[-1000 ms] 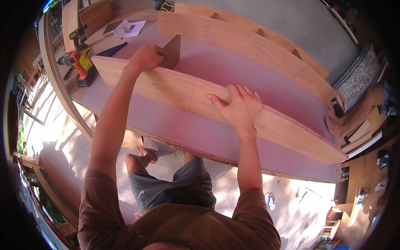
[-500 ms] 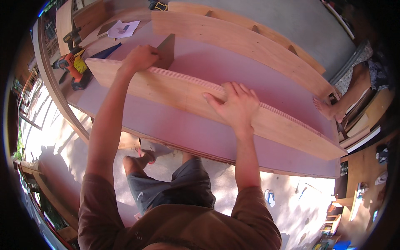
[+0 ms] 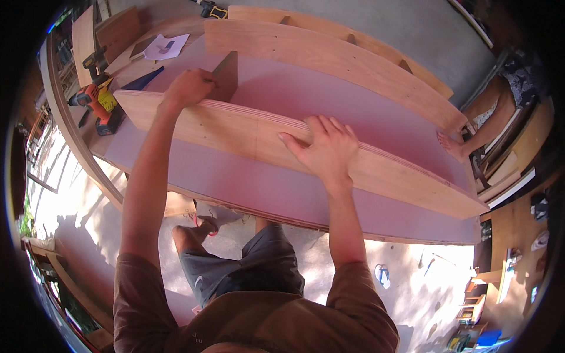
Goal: The person assembles a curved wooden structure by positioning and securing wooden planks and supports. They use a cordless drill to drive screws into pre-drilled holes, aligning pieces with assistance from another person.
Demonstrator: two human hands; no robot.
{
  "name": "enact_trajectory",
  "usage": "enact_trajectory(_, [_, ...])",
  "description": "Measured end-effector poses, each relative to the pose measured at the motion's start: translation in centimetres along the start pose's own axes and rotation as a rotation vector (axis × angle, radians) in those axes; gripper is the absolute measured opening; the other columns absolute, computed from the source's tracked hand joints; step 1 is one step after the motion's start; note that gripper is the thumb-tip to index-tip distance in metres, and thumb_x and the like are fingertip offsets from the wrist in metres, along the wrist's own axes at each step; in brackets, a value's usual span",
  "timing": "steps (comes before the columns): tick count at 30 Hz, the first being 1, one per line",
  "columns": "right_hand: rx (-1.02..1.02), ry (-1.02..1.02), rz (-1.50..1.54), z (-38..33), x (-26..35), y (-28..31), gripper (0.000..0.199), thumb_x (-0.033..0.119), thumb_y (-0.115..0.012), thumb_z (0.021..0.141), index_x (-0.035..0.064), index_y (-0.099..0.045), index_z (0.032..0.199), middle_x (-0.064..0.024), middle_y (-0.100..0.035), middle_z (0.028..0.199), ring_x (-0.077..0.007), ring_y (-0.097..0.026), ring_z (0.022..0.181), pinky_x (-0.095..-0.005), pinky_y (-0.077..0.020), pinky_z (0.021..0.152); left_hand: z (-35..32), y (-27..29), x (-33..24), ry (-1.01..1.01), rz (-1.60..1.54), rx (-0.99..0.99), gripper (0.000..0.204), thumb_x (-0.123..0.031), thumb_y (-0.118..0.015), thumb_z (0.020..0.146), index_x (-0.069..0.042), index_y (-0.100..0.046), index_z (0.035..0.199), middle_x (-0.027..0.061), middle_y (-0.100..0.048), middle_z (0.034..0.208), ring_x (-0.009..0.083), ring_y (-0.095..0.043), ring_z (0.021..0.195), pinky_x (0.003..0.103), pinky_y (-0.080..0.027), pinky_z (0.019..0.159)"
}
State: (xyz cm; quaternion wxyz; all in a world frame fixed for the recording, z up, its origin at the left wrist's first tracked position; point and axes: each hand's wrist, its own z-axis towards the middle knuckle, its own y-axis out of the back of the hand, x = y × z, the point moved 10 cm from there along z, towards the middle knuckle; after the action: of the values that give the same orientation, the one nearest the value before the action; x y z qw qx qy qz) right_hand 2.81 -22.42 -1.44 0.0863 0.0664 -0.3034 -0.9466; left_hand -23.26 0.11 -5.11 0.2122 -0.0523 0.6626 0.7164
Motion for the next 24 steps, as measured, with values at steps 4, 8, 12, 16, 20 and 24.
enact_trajectory(4, [0.002,0.003,0.003,0.0,0.1,0.0,0.048,0.054,-0.089,0.073,0.0105,-0.074,0.084,-0.0015,-0.073,0.082,-0.0222,-0.071,0.079,-0.0362,-0.0504,0.069,-0.2,0.2,-0.1,-0.02,-0.022,-0.06,0.032,-0.027,-0.06,0.091,-0.025,-0.084,0.113,0.0121,-0.078,0.117,0.0377,-0.071,0.113,0.047,-0.055,0.103])
enact_trajectory(8, [0.002,0.007,-0.012,0.1,0.3,0.1,0.048,0.053,-0.09,0.072,0.0101,-0.074,0.085,-0.0018,-0.073,0.083,-0.0226,-0.071,0.079,-0.0368,-0.0501,0.069,0.2,-0.2,0.2,-0.015,-0.011,-0.016,0.034,-0.032,-0.063,0.091,-0.032,-0.082,0.119,0.0102,-0.076,0.125,0.0357,-0.07,0.12,0.047,-0.055,0.104])
enact_trajectory(12, [0.011,0.001,-0.01,0.1,0.3,0.0,0.048,0.053,-0.09,0.072,0.0095,-0.074,0.086,-0.0022,-0.073,0.083,-0.023,-0.071,0.079,-0.0374,-0.0499,0.069,0.4,-0.5,0.6,0.024,-0.025,0.003,0.035,-0.031,-0.061,0.091,-0.033,-0.082,0.12,0.0088,-0.077,0.125,0.0345,-0.07,0.12,0.047,-0.056,0.104])
enact_trajectory(16, [0.009,0.011,-0.01,-0.1,0.2,-0.1,0.047,0.052,-0.09,0.072,0.0097,-0.075,0.087,-0.0023,-0.074,0.085,-0.023,-0.071,0.08,-0.0379,-0.0501,0.07,0.0,-0.4,0.1,0.015,-0.029,0.008,0.037,-0.029,-0.061,0.09,-0.033,-0.081,0.12,0.0089,-0.076,0.126,0.0346,-0.07,0.12,0.046,-0.056,0.104])
enact_trajectory(20, [-0.01,0.008,-0.035,-0.3,0.2,-0.4,0.045,0.054,-0.088,0.074,0.0131,-0.072,0.085,0.0002,-0.072,0.082,-0.0218,-0.07,0.077,-0.0378,-0.0484,0.066,-1.0,0.4,-0.1,0.043,-0.011,-0.043,0.035,-0.029,-0.061,0.09,-0.029,-0.083,0.117,0.0121,-0.078,0.119,0.0379,-0.072,0.113,0.049,-0.057,0.101])
enact_trajectory(24, [-0.005,0.026,-0.066,-0.4,0.6,-0.7,0.048,0.055,-0.088,0.075,0.0116,-0.074,0.088,0.0001,-0.074,0.086,-0.0215,-0.07,0.079,-0.0378,-0.0479,0.067,-1.4,0.5,0.1,0.094,-0.004,-0.042,0.039,-0.028,-0.059,0.09,-0.031,-0.081,0.122,0.0124,-0.078,0.12,0.0376,-0.072,0.114,0.049,-0.057,0.101])
